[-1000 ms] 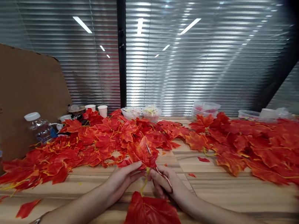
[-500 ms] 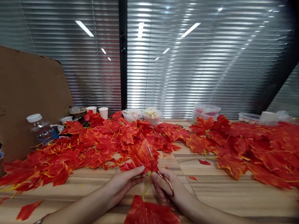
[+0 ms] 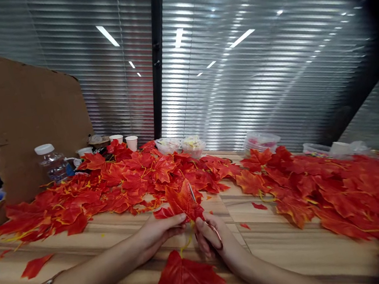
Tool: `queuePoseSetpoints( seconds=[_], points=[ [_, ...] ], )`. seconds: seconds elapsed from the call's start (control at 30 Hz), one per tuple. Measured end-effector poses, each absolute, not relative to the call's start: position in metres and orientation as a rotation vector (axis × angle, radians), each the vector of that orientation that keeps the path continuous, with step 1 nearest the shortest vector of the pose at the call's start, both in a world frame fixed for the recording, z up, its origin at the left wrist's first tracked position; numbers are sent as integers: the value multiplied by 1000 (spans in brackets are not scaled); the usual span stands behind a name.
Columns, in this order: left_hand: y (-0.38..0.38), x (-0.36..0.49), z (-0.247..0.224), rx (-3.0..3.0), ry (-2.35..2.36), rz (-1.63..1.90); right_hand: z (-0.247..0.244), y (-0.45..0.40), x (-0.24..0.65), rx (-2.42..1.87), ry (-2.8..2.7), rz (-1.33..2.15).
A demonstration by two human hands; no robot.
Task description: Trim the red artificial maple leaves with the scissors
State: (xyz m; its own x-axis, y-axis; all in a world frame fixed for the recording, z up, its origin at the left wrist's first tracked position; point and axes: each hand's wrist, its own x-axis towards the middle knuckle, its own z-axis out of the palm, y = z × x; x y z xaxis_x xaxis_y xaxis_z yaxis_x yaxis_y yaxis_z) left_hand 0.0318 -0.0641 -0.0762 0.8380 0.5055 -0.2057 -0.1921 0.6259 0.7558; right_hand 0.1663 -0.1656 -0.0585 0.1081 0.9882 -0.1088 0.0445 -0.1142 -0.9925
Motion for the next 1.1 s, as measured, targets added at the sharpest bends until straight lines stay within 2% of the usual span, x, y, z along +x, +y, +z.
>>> queuePoseSetpoints(
  seconds=[1.1],
  points=[
    [-60,31,-79,737,369,370,-55,-167,165,-1325,-1044,1168]
  ],
)
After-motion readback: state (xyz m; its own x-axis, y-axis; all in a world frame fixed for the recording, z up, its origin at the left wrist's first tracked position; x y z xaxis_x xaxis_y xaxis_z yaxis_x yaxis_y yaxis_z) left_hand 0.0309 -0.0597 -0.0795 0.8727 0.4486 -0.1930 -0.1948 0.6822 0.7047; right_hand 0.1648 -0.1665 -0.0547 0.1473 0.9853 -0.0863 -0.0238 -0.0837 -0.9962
